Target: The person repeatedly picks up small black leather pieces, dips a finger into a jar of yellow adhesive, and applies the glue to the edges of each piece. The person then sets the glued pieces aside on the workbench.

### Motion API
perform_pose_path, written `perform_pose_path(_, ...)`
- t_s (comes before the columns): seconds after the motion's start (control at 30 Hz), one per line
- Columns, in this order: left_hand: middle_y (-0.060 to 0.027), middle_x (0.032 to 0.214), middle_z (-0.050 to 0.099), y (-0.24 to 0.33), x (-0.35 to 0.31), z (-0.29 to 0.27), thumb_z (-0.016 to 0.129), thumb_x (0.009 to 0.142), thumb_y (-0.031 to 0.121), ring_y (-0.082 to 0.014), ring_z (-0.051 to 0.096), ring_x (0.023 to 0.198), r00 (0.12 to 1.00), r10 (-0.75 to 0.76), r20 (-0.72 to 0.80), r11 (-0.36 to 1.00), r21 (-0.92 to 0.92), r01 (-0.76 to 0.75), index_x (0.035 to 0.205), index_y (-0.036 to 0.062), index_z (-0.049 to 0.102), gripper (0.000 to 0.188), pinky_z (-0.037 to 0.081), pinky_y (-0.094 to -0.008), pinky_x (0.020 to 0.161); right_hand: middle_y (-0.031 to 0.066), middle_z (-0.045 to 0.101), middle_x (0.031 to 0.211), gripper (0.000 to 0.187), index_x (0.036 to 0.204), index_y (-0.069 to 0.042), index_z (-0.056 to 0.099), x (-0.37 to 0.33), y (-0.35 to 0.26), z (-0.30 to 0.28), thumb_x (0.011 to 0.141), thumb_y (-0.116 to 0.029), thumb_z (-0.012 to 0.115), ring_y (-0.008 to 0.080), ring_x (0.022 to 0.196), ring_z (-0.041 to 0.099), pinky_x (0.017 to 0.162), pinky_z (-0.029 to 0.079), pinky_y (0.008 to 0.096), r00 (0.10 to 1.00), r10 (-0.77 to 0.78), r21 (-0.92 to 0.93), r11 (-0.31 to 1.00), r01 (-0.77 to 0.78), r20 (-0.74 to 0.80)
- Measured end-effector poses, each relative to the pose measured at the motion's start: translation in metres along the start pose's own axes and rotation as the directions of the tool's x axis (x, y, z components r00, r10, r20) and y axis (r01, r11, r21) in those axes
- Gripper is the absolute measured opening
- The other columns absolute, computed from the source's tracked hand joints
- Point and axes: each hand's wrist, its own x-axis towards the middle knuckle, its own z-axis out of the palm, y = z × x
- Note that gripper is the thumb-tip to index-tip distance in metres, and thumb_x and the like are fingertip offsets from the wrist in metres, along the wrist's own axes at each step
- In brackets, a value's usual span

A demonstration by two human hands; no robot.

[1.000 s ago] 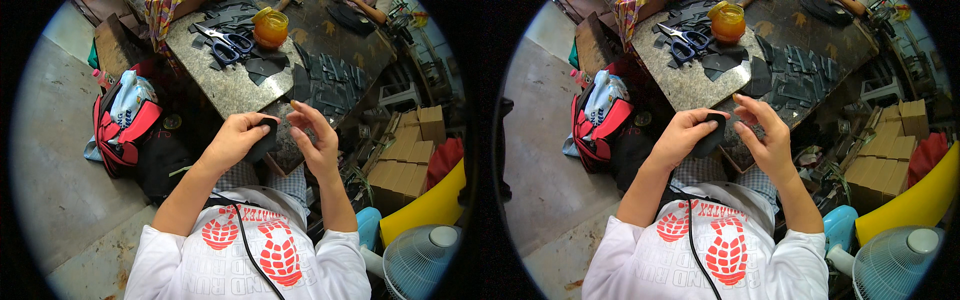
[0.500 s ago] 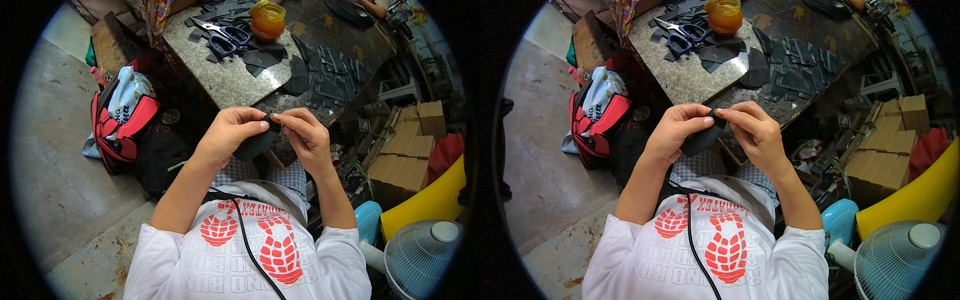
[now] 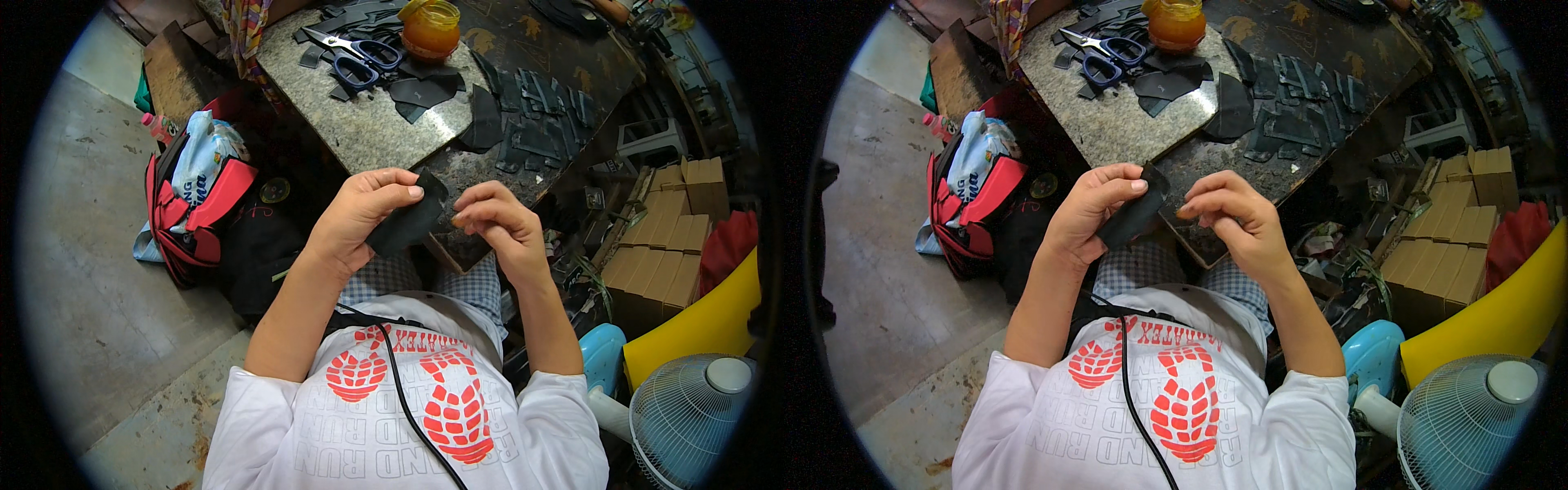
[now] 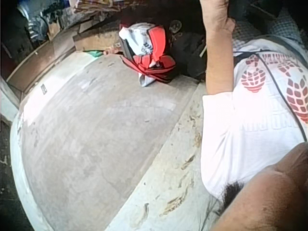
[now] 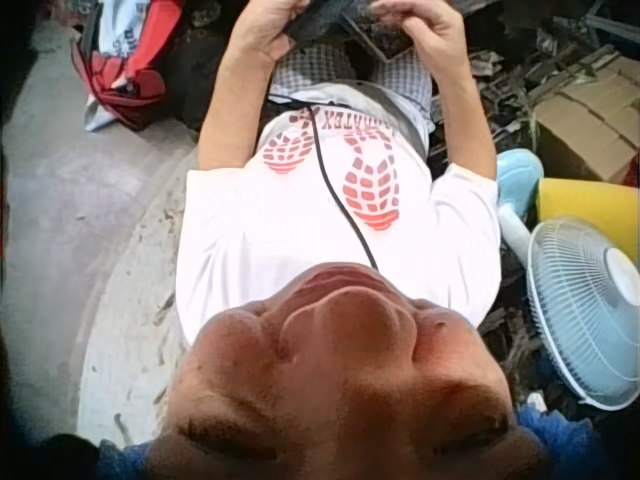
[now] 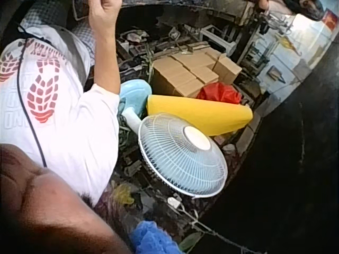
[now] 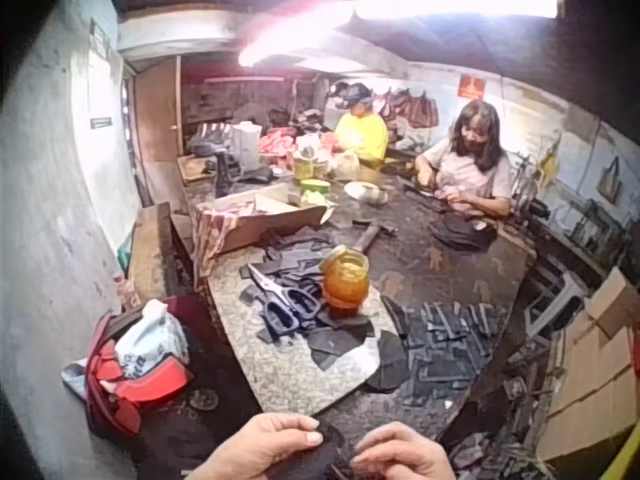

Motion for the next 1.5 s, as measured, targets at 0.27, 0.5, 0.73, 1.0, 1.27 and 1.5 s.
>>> perform_pose_path(0.27,0.0006,0.088,0.07,-0.014,0.01,0.022,0.075,0.089,0.007,-0.0019,0.057,0.066,0.975,0.188,-0.114,0.96,0.23,-0.159,0.108,0.0038,0.067,0.021,0.04,-0.0161,0.052,0.0063,0.065,0.1,0.076,0.155,-0.005,0.032,-0.004,-0.008,0.021,0.089,0.0,0.07,0.0101,0.087,0.062,0.076,0.049,0.0226,0.98,0.132,-0.115,0.982,-0.15,-0.149)
perform_pose_path(0.5,-0.0086,0.101,0.072,-0.009,0.011,0.009,0.072,0.088,-0.001,-0.015,0.073,0.084,0.956,0.248,-0.155,0.955,0.202,-0.215,0.113,-0.0001,0.063,0.026,0.063,-0.0256,0.068,0.0025,0.061,0.096,0.052,0.139,-0.002,0.056,0.004,-0.007,0.017,0.089,0.008,0.063,0.0081,0.085,0.058,0.075,0.048,0.0221,0.995,0.027,-0.412,0.909,-0.063,-0.093)
perform_pose_path(0.73,-0.0117,0.101,0.073,-0.014,0.016,0.008,0.069,0.091,-0.001,-0.0168,0.074,0.083,0.923,0.348,-0.163,0.937,0.106,-0.334,0.119,-0.0012,0.061,0.029,0.064,-0.0263,0.066,0.0098,0.066,0.097,0.055,0.133,-0.012,0.066,-0.003,0.001,0.024,0.08,-0.001,0.076,0.0237,0.072,0.064,0.063,0.051,0.034,0.981,-0.195,-0.706,0.697,0.124,-0.02)
perform_pose_path(1.0,-0.0122,0.1,0.073,-0.016,0.018,0.01,0.07,0.09,-0.002,-0.0183,0.074,0.082,0.893,0.391,-0.224,0.92,0.137,-0.368,0.115,-0.0006,0.061,0.026,0.064,-0.0259,0.064,0.0064,0.067,0.095,0.056,0.126,-0.018,0.071,-0.005,-0.001,0.029,0.072,-0.005,0.079,0.0206,0.07,0.063,0.062,0.05,0.0336,0.931,-0.322,-0.887,0.361,0.288,0.171)
perform_pose_path(1.27,-0.0129,0.097,0.071,-0.015,0.014,0.015,0.071,0.09,-0.001,-0.0168,0.073,0.08,0.912,0.347,-0.217,0.938,0.095,-0.334,0.115,-0.0026,0.058,0.027,0.064,-0.0256,0.063,0.0059,0.065,0.09,0.053,0.126,-0.021,0.071,0.001,0.001,0.018,0.075,-0.011,0.079,0.0234,0.07,0.064,0.06,0.05,0.035,0.942,-0.327,-0.889,0.407,0.209,0.072)
perform_pose_path(1.5,-0.011,0.093,0.072,-0.011,0.015,0.012,0.072,0.09,0.0,-0.0155,0.073,0.077,0.905,0.36,-0.228,0.93,0.168,-0.327,0.116,-0.0019,0.059,0.03,0.061,-0.0229,0.062,0.0031,0.064,0.091,0.047,0.113,-0.019,0.075,-0.011,-0.003,0.013,0.067,-0.007,0.077,0.0224,0.071,0.063,0.062,0.049,0.0341,0.954,-0.266,-0.868,0.433,0.244,0.135)
